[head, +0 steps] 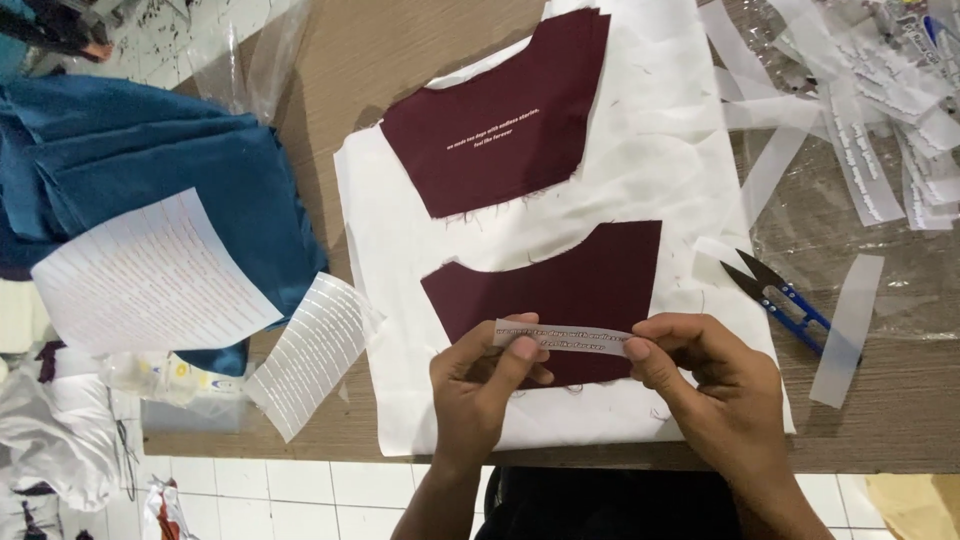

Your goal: Aligning and ironing labels onto fabric pieces and cutting labels from a sheet using snips.

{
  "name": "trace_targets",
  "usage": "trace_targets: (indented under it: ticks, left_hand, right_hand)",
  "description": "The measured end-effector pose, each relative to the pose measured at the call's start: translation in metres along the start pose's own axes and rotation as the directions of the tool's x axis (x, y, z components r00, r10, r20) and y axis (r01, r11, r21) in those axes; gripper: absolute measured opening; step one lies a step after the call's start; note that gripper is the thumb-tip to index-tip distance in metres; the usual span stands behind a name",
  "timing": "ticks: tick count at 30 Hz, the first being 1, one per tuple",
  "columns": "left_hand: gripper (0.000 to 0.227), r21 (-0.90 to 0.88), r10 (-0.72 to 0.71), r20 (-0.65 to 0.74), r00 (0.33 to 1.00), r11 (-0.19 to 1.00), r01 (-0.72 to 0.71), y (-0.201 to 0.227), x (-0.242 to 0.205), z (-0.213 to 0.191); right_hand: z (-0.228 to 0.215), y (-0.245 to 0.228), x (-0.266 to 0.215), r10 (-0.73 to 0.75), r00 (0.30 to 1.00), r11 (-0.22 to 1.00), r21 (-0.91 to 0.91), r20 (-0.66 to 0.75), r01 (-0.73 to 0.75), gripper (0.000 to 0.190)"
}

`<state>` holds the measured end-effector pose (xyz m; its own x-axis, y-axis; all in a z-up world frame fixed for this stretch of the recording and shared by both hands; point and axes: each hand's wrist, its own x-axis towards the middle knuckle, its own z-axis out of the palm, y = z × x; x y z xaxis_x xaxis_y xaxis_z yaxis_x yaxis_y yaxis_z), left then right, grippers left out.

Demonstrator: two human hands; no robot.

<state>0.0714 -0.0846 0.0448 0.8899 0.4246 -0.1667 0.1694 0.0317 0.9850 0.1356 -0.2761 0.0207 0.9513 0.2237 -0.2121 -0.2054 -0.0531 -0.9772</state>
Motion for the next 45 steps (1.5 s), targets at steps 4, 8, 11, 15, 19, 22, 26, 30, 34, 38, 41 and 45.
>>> trace_targets:
  ticks: [4, 8, 11, 15, 19, 22, 26, 30, 34, 38, 41, 45]
  left_hand:
    - [0.015, 0.015, -0.058, -0.077, 0.995, 0.998, 0.06, 0.006, 0.001, -0.005]
    - [0.017, 0.041, -0.068, -0.092, 0.993, 0.997, 0.072, 0.005, 0.001, -0.009]
    - [0.02, 0.067, -0.09, -0.122, 0.988, 0.993, 0.099, 0.006, 0.002, -0.009]
    - [0.019, 0.067, -0.117, -0.163, 0.98, 0.989, 0.13, 0.007, 0.002, -0.01]
    - [0.019, 0.052, -0.121, -0.166, 0.979, 0.99, 0.131, 0.007, 0.002, -0.015]
    - [0.024, 0.058, -0.172, -0.169, 0.97, 0.981, 0.184, 0.008, 0.004, -0.021]
    - [0.024, 0.085, -0.204, -0.245, 0.948, 0.969, 0.23, 0.006, 0.006, -0.027]
    - [0.023, 0.156, -0.187, -0.256, 0.948, 0.96, 0.232, 0.001, 0.006, -0.034]
    - [0.034, 0.114, -0.176, -0.317, 0.932, 0.968, 0.221, 0.002, 0.006, -0.05]
    - [0.033, 0.233, -0.082, -0.455, 0.887, 0.95, 0.207, -0.01, 0.002, -0.073]
    - [0.03, 0.325, 0.004, -0.461, 0.888, 0.931, 0.164, -0.016, -0.004, -0.082]
    - [0.026, 0.537, 0.225, -0.316, 0.922, 0.843, -0.022, -0.03, -0.009, -0.091]
  right_hand:
    - [-0.001, -0.002, 0.001, -0.03, 0.999, 0.999, -0.028, 0.032, 0.031, 0.013]
    - [0.001, -0.005, 0.003, 0.007, 0.998, 0.997, -0.078, 0.055, -0.002, 0.011]
    - [0.003, -0.007, 0.004, 0.03, 0.998, 0.995, -0.093, 0.06, -0.024, 0.01]
    - [0.004, -0.008, 0.007, -0.003, 0.995, 0.993, -0.114, 0.095, 0.014, 0.011]
    - [0.004, -0.008, 0.009, 0.033, 0.992, 0.991, -0.13, 0.119, -0.017, 0.011]
    - [0.006, -0.01, 0.011, 0.004, 0.99, 0.987, -0.157, 0.142, 0.018, 0.011]
    - [0.011, -0.017, 0.015, 0.035, 0.988, 0.98, -0.197, 0.15, -0.005, 0.011]
    - [0.016, -0.017, 0.019, 0.011, 0.987, 0.949, -0.312, 0.162, 0.04, 0.011]
    - [0.015, -0.019, 0.026, 0.019, 0.986, 0.884, -0.463, 0.168, 0.062, 0.011]
    - [0.021, -0.02, 0.031, 0.03, 0.977, 0.851, -0.518, 0.213, 0.087, 0.009]
    - [0.03, -0.023, 0.032, 0.106, 0.966, 0.867, -0.497, 0.237, 0.027, 0.008]
    - [0.042, -0.021, 0.032, 0.11, 0.971, 0.81, -0.586, 0.211, 0.036, 0.01]
